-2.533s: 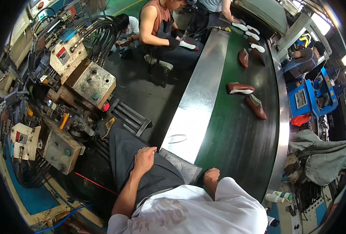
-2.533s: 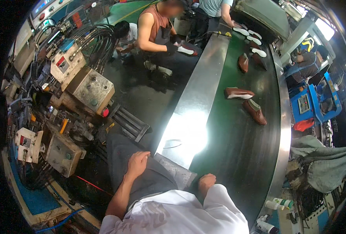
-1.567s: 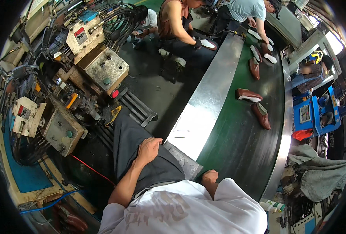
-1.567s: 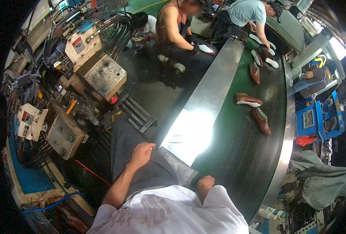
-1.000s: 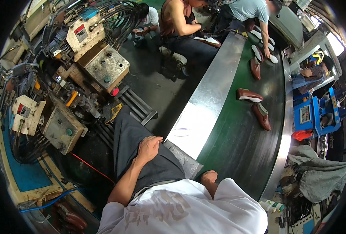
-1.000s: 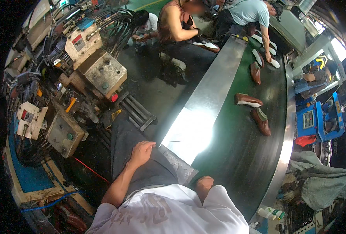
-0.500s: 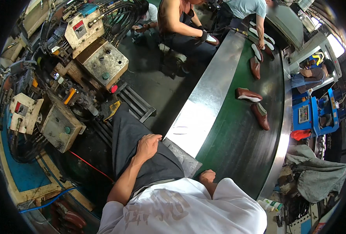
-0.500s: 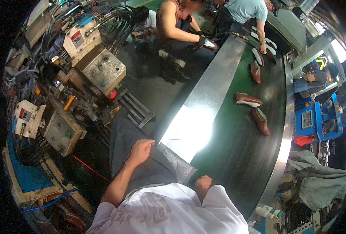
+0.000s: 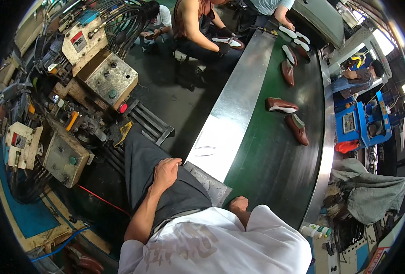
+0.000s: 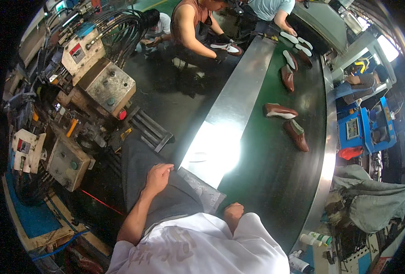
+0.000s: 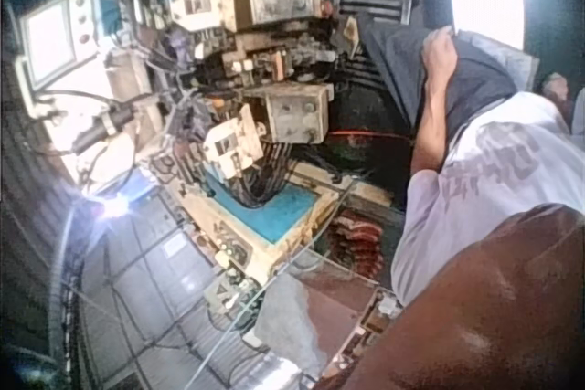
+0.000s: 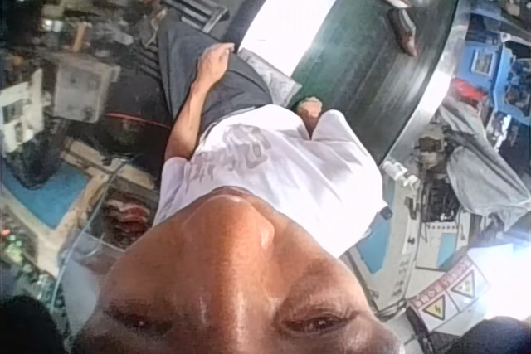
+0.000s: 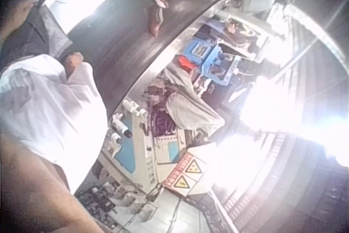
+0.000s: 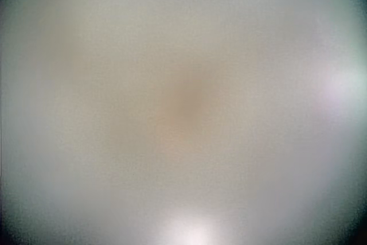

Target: The person picks up brown leather shoes and white insoles from a conveyor belt. They place the insoles into the shoes and press them into a machine to secure them. The person then places the assembled shoes onto a shelf and repeats the process for multiple pairs.

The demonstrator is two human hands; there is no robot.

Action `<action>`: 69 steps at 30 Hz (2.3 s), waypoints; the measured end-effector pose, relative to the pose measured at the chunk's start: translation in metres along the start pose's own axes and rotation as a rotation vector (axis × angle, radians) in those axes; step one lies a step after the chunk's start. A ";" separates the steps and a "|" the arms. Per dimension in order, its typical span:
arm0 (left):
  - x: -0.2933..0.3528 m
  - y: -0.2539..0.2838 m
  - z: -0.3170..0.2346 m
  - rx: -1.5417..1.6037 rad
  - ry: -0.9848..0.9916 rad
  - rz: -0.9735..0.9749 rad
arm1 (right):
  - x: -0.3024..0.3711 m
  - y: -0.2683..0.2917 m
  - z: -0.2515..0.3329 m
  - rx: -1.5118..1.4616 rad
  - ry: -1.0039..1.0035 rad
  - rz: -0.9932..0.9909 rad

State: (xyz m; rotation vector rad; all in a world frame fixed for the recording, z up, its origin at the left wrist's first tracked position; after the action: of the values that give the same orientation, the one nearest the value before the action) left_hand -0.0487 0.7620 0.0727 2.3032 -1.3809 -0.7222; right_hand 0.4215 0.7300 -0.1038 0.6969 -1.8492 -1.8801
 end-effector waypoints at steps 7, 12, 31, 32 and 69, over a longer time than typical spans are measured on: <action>0.000 0.000 0.000 0.001 -0.008 -0.006 | 0.002 -0.002 -0.003 0.005 -0.006 0.035; -0.001 0.001 -0.002 0.010 -0.011 -0.004 | 0.002 -0.003 -0.002 0.003 -0.011 0.057; -0.001 0.001 -0.003 0.005 0.006 0.002 | 0.008 -0.008 -0.008 -0.011 -0.035 0.098; -0.001 0.001 -0.003 0.007 0.004 0.002 | 0.008 -0.009 -0.009 -0.011 -0.036 0.100; -0.003 0.005 -0.001 0.027 -0.030 -0.020 | 0.022 -0.008 -0.019 0.160 0.202 0.497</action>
State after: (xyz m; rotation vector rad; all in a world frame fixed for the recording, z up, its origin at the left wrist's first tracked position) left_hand -0.0526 0.7621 0.0770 2.3387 -1.3908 -0.7521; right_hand 0.4163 0.7019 -0.1132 0.4056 -1.8428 -1.3118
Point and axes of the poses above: each hand's wrist, its own x-axis away from the middle knuckle, its own y-axis out of the back of the hand, z = x × y, the point moved 7 cm from there along -x, towards the middle knuckle, and after that the axes turned 14 degrees about -z, right-handed, at the moved point
